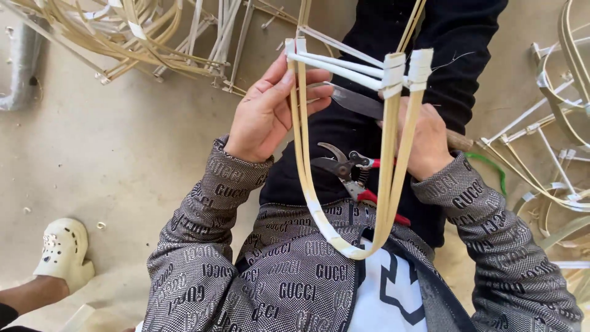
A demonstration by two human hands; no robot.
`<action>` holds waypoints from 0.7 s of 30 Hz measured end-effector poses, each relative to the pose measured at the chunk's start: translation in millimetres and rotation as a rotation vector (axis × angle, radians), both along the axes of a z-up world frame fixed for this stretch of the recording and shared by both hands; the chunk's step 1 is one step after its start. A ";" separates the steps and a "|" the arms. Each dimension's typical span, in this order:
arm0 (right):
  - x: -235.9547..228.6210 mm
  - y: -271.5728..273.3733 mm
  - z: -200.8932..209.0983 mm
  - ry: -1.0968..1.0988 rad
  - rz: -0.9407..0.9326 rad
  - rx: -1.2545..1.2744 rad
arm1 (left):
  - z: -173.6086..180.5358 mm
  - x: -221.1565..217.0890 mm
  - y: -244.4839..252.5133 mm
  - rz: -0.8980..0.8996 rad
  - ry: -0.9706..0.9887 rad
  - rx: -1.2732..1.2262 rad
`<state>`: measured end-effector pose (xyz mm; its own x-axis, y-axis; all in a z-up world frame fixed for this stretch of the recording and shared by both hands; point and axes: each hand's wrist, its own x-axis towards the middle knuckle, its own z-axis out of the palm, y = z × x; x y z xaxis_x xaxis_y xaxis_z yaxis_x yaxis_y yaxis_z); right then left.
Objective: The person is assembling, trimming, and taping bamboo furniture frame components.
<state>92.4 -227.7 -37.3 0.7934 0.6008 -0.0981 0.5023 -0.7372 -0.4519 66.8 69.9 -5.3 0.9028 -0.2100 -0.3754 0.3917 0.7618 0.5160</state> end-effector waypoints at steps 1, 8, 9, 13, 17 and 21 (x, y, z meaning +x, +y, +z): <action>1.3 -2.1 2.0 -0.011 -0.019 0.067 | 2.6 1.2 2.7 0.011 0.021 0.011; 16.8 -57.9 44.5 0.245 -0.398 0.340 | 48.8 -0.8 34.3 0.024 -0.172 0.066; 15.7 -63.1 45.7 0.243 -0.397 0.336 | 54.7 1.6 27.5 0.025 -0.173 0.062; 4.3 -74.6 50.9 0.376 -0.636 0.734 | 66.8 7.6 2.7 -0.030 -0.243 0.139; -3.6 -68.6 56.4 0.466 -0.719 0.950 | 75.2 6.9 -13.7 -0.102 -0.316 0.147; 8.1 -40.3 63.5 0.597 -0.651 1.020 | 91.8 8.6 -29.2 -0.132 -0.298 0.214</action>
